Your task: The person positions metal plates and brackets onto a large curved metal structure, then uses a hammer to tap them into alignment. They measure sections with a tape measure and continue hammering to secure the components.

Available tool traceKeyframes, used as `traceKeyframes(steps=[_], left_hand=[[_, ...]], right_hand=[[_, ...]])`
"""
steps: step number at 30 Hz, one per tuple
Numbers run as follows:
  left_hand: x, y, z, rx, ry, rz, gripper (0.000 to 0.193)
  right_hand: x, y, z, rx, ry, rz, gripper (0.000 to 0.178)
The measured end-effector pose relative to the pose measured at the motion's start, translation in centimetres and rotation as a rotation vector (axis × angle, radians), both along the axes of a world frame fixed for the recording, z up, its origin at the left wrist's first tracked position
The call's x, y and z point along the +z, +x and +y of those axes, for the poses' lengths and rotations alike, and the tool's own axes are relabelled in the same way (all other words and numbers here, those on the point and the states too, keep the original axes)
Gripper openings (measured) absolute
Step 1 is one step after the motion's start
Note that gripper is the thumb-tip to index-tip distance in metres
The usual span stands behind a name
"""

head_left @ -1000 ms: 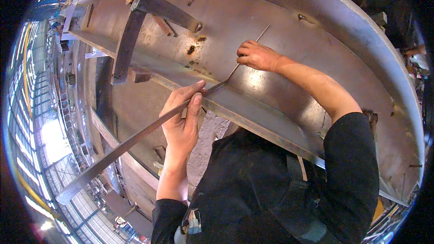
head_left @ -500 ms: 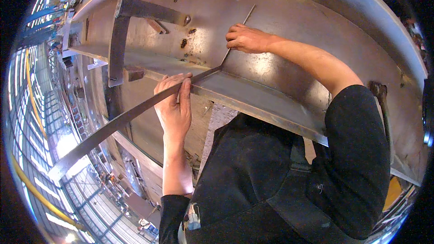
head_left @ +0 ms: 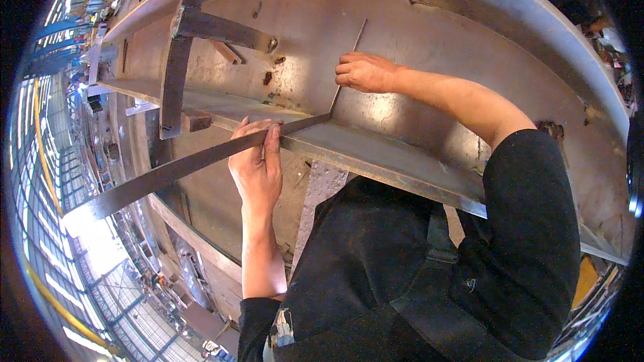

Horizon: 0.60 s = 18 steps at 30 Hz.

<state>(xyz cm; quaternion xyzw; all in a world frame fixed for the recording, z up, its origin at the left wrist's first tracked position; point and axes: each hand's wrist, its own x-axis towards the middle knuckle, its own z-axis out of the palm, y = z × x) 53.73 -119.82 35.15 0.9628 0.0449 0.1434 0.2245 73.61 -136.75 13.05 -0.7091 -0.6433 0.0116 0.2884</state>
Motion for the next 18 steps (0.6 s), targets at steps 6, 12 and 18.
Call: traceKeyframes(steps=[6,12,18], left_hand=[[-0.1,0.0,-0.1,0.030,-0.054,-0.005,0.010],[-0.3,-0.4,-0.3,0.040,-0.077,0.000,0.014],[-0.5,-2.6,0.1,0.137,-0.127,-0.105,0.035]], right_hand=[[0.6,0.2,0.1,0.010,-0.052,0.018,0.008],[0.2,-0.1,0.0,-0.006,0.017,0.011,0.008],[-0.9,0.0,0.2,-0.008,0.133,0.006,0.009]])
